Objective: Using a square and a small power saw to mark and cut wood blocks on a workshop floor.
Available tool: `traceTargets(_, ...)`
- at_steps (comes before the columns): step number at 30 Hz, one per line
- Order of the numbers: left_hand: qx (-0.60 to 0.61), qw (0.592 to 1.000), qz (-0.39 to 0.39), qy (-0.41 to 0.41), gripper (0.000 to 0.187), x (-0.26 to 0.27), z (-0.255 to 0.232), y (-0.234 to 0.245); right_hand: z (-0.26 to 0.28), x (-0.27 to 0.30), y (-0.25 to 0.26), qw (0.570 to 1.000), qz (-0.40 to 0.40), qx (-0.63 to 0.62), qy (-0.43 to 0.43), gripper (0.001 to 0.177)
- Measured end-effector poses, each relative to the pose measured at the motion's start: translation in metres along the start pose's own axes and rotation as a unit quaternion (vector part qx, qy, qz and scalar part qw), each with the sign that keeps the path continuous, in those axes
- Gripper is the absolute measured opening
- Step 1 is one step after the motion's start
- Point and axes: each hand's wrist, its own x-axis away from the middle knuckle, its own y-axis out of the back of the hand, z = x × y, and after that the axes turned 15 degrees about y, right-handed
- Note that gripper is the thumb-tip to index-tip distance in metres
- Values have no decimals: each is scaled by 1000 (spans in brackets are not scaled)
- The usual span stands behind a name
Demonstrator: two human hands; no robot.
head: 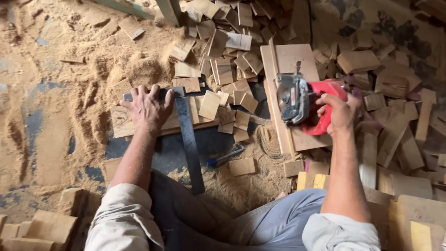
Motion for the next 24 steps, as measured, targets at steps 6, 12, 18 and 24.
traceTargets(6,-13,999,-32,17,64,1,6,7,1,6,-22,994,22,63,88,26)
traceTargets(12,-5,1000,3,4,66,2,7,6,19,56,-111,752,-20,470,461,46)
traceTargets(18,13,1000,24,12,64,4,5,19,17,85,-268,771,448,451,48,104)
traceTargets(24,71,995,-70,13,64,-1,4,2,-70,35,-273,687,591,418,57,89)
